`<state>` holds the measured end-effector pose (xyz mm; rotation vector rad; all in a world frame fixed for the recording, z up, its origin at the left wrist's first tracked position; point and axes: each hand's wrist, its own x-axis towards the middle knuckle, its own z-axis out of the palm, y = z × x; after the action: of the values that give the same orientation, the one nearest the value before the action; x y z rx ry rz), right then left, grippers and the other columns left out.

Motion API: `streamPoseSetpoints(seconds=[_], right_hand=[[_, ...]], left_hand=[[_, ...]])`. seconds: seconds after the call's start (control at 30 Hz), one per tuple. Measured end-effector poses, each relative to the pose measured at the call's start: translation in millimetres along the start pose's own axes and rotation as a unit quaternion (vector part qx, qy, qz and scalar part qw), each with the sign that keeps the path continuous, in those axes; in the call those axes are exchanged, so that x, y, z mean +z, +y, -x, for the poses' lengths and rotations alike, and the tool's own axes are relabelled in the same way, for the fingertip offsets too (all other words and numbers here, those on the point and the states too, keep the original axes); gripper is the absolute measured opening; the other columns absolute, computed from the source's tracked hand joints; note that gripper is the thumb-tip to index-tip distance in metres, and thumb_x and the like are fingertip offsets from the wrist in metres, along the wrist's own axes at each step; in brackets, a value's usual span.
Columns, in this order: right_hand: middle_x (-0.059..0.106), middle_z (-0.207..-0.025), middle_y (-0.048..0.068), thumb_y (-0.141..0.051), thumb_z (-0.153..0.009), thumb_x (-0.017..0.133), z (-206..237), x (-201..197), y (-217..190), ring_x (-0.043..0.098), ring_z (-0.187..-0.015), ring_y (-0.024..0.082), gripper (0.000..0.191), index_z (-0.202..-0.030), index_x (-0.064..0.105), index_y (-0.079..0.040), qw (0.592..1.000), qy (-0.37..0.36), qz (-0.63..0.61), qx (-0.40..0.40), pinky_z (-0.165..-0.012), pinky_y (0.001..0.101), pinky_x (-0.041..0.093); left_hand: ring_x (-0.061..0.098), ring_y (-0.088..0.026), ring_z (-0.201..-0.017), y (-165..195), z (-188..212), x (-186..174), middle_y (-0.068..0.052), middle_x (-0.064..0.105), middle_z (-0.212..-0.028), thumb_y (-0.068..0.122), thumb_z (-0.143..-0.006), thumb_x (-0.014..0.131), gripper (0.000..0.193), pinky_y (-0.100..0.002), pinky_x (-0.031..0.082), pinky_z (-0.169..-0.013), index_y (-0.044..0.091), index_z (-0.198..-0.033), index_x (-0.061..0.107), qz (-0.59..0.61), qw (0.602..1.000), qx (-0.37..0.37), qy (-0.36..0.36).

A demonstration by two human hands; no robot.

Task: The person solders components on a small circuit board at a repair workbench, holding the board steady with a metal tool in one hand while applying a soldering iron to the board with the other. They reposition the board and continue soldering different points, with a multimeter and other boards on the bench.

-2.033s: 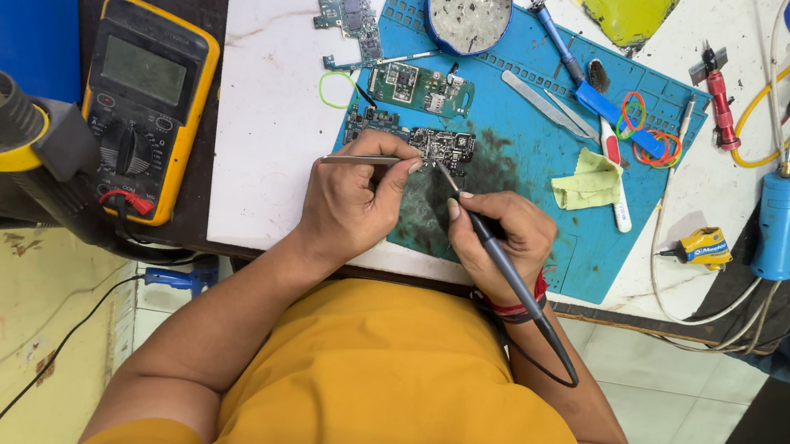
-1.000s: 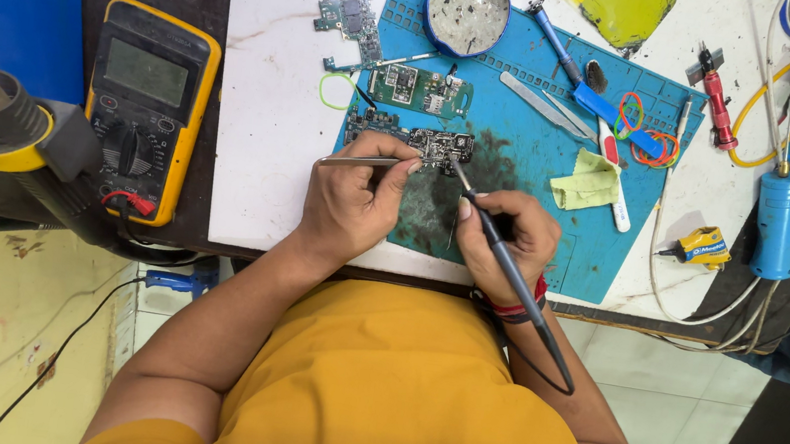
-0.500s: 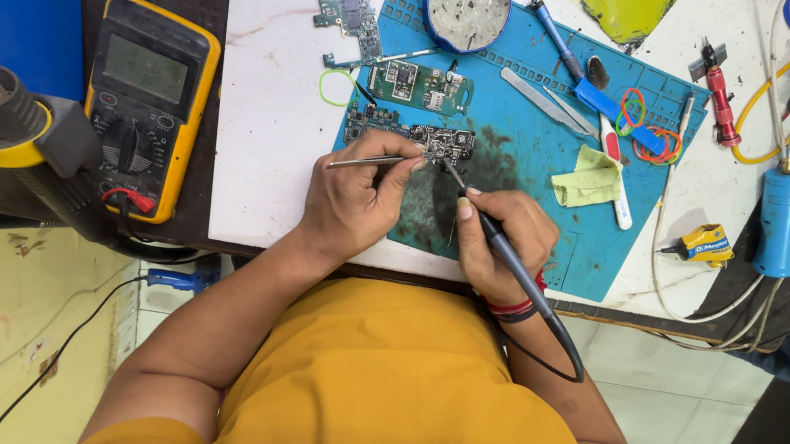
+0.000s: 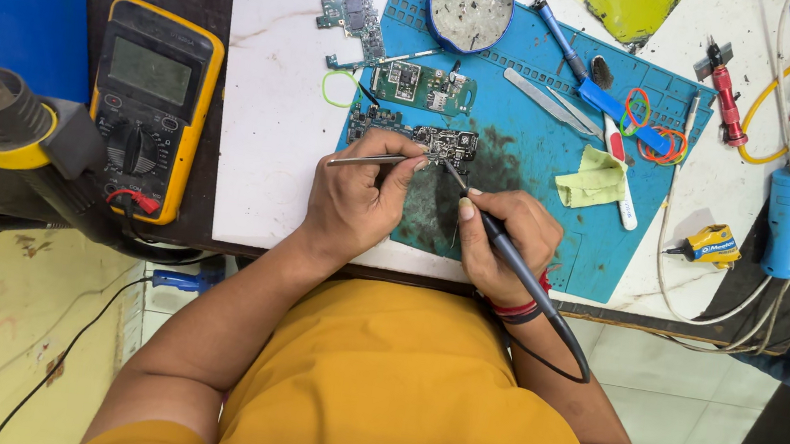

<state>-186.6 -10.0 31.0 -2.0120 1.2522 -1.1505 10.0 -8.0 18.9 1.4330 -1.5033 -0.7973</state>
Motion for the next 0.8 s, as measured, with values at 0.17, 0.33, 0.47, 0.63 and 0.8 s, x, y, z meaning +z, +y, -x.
streamPoseSetpoints(seconds=[0.17, 0.33, 0.47, 0.63, 0.8], right_hand=[[0.070, -0.085, 0.013, -0.001, -0.091, 0.077, 0.4, -0.8, 0.6, 0.068, -0.069, 0.024, 0.010, -0.095, 0.068, 0.001, 1.000, 0.002, 0.002, 0.011, -0.064, 0.0316, 0.050], [0.071, -0.085, 0.013, -0.001, -0.092, 0.077, 2.7, -0.3, 3.3, 0.067, -0.069, 0.023, 0.009, -0.095, 0.068, 0.001, 1.000, 0.005, -0.001, 0.009, -0.064, 0.0312, 0.049], [0.071, -0.085, 0.013, -0.002, -0.094, 0.075, 5.7, -0.5, 4.8, 0.066, -0.068, 0.023, 0.008, -0.099, 0.070, 0.001, 0.999, 0.026, -0.014, 0.021, -0.064, 0.0306, 0.049], [0.076, -0.106, 0.013, -0.003, -0.104, 0.070, -2.3, 2.9, 3.4, 0.074, -0.092, 0.027, 0.023, -0.126, 0.065, -0.001, 1.000, 0.024, 0.008, 0.000, -0.083, 0.0350, 0.057], [0.067, -0.096, 0.014, -0.010, -0.094, 0.078, -11.3, 8.2, -5.6, 0.062, -0.086, 0.035, 0.044, -0.134, 0.062, 0.000, 0.985, -0.035, 0.166, -0.044, -0.081, 0.0418, 0.050]], left_hand=[[0.076, -0.019, -0.076, 0.2, -0.8, 0.4, -0.008, 0.074, -0.091, 0.012, -0.100, 0.072, 0.009, -0.030, 0.058, -0.064, 0.006, -0.103, 0.066, -0.006, 1.000, -0.004, 0.001], [0.076, -0.022, -0.077, -0.2, -1.9, 0.5, -0.009, 0.074, -0.092, 0.011, -0.100, 0.072, 0.008, -0.032, 0.057, -0.065, 0.006, -0.102, 0.066, -0.008, 1.000, 0.017, 0.014], [0.075, -0.022, -0.077, -0.7, -3.4, 0.9, -0.008, 0.074, -0.092, 0.011, -0.100, 0.072, 0.008, -0.032, 0.057, -0.065, 0.006, -0.102, 0.066, -0.012, 0.999, 0.027, 0.015], [0.072, -0.019, -0.068, -1.7, -3.8, 1.1, -0.008, 0.072, -0.088, 0.009, -0.101, 0.070, 0.012, -0.031, 0.055, -0.060, 0.003, -0.104, 0.060, 0.060, 0.998, -0.014, 0.030], [0.071, -0.018, -0.068, -2.2, -2.9, 4.6, -0.009, 0.070, -0.085, 0.006, -0.101, 0.070, 0.012, -0.031, 0.054, -0.062, 0.002, -0.104, 0.058, 0.035, 0.998, 0.030, 0.051]])
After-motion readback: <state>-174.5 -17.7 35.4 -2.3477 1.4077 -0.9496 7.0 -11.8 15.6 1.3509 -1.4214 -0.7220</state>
